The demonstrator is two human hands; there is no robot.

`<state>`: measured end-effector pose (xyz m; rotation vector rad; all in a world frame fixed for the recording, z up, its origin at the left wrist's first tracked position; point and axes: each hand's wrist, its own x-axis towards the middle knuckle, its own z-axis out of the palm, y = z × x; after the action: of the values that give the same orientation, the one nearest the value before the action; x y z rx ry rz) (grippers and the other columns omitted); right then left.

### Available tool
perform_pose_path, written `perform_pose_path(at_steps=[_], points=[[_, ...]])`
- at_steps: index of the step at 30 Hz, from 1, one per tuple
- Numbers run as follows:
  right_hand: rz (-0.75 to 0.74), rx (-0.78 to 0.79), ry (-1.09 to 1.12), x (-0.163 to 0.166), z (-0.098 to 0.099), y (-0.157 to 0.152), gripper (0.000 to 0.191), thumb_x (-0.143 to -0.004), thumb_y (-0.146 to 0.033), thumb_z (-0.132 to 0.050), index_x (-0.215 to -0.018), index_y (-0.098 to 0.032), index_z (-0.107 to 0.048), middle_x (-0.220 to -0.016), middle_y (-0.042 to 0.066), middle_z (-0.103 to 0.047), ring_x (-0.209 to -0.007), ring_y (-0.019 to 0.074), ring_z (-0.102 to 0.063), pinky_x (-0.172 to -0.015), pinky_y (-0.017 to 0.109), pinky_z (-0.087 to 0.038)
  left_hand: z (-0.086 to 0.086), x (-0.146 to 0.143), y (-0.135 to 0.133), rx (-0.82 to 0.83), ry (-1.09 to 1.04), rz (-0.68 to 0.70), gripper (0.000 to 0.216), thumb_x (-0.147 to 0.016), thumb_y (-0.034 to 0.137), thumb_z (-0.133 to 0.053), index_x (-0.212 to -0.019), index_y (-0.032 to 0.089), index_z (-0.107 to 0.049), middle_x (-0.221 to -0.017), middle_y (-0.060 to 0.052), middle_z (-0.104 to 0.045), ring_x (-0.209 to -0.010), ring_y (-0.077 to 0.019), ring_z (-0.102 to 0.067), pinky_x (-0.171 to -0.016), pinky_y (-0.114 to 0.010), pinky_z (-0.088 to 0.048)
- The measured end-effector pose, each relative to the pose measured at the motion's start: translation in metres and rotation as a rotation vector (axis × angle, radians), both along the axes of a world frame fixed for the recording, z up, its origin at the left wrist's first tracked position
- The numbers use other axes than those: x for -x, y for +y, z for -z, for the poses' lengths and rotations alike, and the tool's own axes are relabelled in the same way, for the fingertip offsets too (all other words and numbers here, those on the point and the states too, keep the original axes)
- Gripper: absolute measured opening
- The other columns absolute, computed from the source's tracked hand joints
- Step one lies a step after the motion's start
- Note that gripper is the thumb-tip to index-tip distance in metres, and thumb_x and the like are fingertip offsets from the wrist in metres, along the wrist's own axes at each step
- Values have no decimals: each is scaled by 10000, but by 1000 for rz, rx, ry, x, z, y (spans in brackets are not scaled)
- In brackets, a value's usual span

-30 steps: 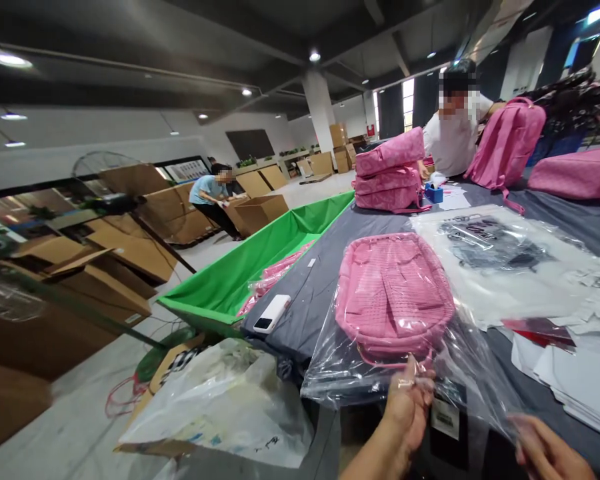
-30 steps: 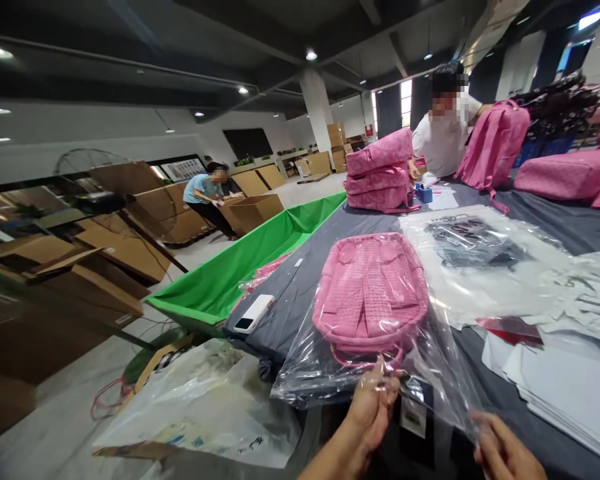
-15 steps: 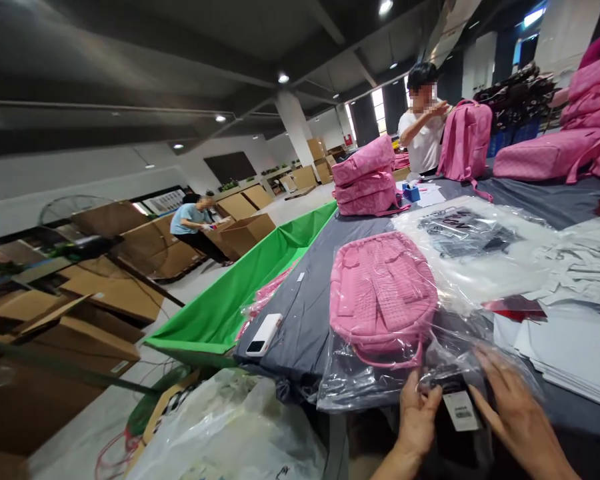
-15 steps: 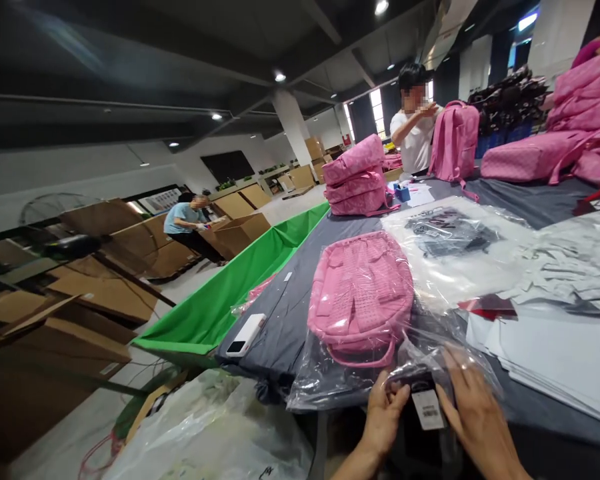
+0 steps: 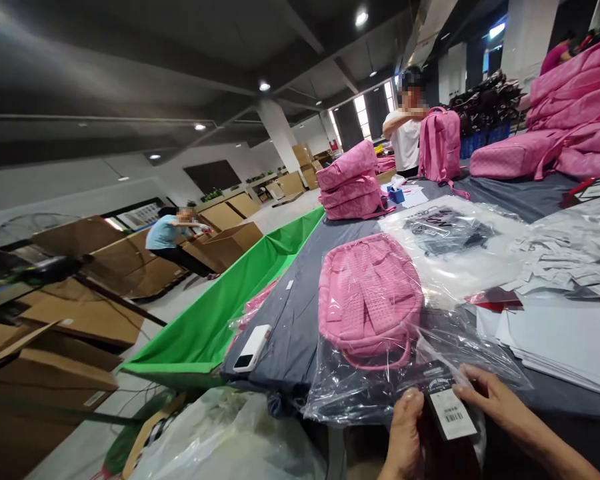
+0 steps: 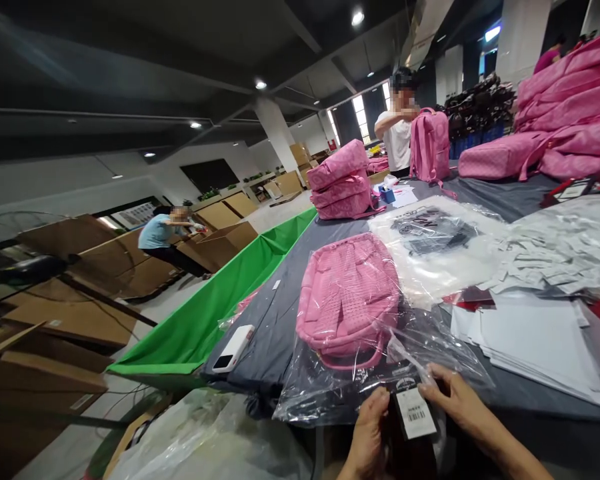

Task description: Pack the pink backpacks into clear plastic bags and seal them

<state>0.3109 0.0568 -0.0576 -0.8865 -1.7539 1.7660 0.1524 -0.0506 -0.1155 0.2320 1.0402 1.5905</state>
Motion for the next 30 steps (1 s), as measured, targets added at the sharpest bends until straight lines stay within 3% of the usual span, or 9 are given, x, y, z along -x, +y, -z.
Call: perform_pose_path(at_steps=[4,7,10,16,19,22,26,28,30], points=[[-11,-52,-8,-1,14,-7,479,-764,-672,-694,-837,-199,-670,-895,61,-695,-896,296,-645,-861,385,-545,10,-6,-9,-60,71,-34,499,-670,590,-908,-821,170,-683,-826,-45,-718,-798,-203,-684,-751,-278,-513],[115,-97,-89,1,39,-10,545,-740,-747,-650,-815,-208,-665,-855,78,-700,-853,305,-663,-780,364,-565,18,-11,-9,-42,142,-74,554,-608,609,-930,-704,159,-623,-650,-8,-635,-604,-132,-578,-633,-236,-446],[230,-124,-149,0,57,-13,618,-732,-793,-592,-914,-213,-702,-901,85,-727,-878,312,-688,-776,358,-579,25,-15,-7,-3,182,-76,582,-563,612,-948,-747,161,-630,-583,30,-547,-529,-92,-469,-570,-213,-358],[349,-344,-433,-22,43,-19,585,-708,-782,-604,-909,-259,-773,-980,93,-758,-953,367,-698,-838,420,-571,30,-18,-7,-10,386,1,599,-623,691,-877,-688,159,-609,-659,9,-535,-660,-126,-473,-661,-228,-375],[298,-243,-294,-33,37,-21,576,-706,-785,-634,-831,-235,-750,-959,90,-757,-933,342,-700,-817,370,-583,29,-23,-11,-46,363,-15,604,-680,734,-813,-739,184,-570,-666,6,-559,-622,-126,-481,-634,-231,-370],[281,-61,-155,-35,49,-25,589,-654,-813,-665,-744,-231,-661,-809,61,-726,-822,298,-696,-732,319,-590,28,-27,-16,-14,355,-5,621,-712,771,-768,-781,201,-530,-567,43,-486,-483,-84,-350,-534,-220,-273],[410,-180,-260,-33,71,-30,601,-641,-813,-674,-601,-238,-504,-560,2,-533,-527,175,-520,-488,254,-463,27,-25,-20,84,542,-95,663,-745,850,-666,-747,199,-537,-572,43,-447,-519,-103,-369,-533,-229,-286],[405,-238,-283,-33,74,-31,561,-713,-784,-656,-672,-232,-561,-638,14,-593,-593,184,-568,-555,251,-491,27,-23,-23,117,610,-137,678,-754,873,-625,-756,201,-544,-651,19,-494,-608,-128,-450,-586,-227,-362],[321,-178,-188,-31,73,-31,544,-763,-747,-661,-918,-227,-637,-880,47,-697,-777,223,-664,-715,270,-552,27,-23,-25,107,606,-129,680,-765,878,-604,-777,202,-535,-675,16,-508,-633,-126,-471,-611,-216,-390]])
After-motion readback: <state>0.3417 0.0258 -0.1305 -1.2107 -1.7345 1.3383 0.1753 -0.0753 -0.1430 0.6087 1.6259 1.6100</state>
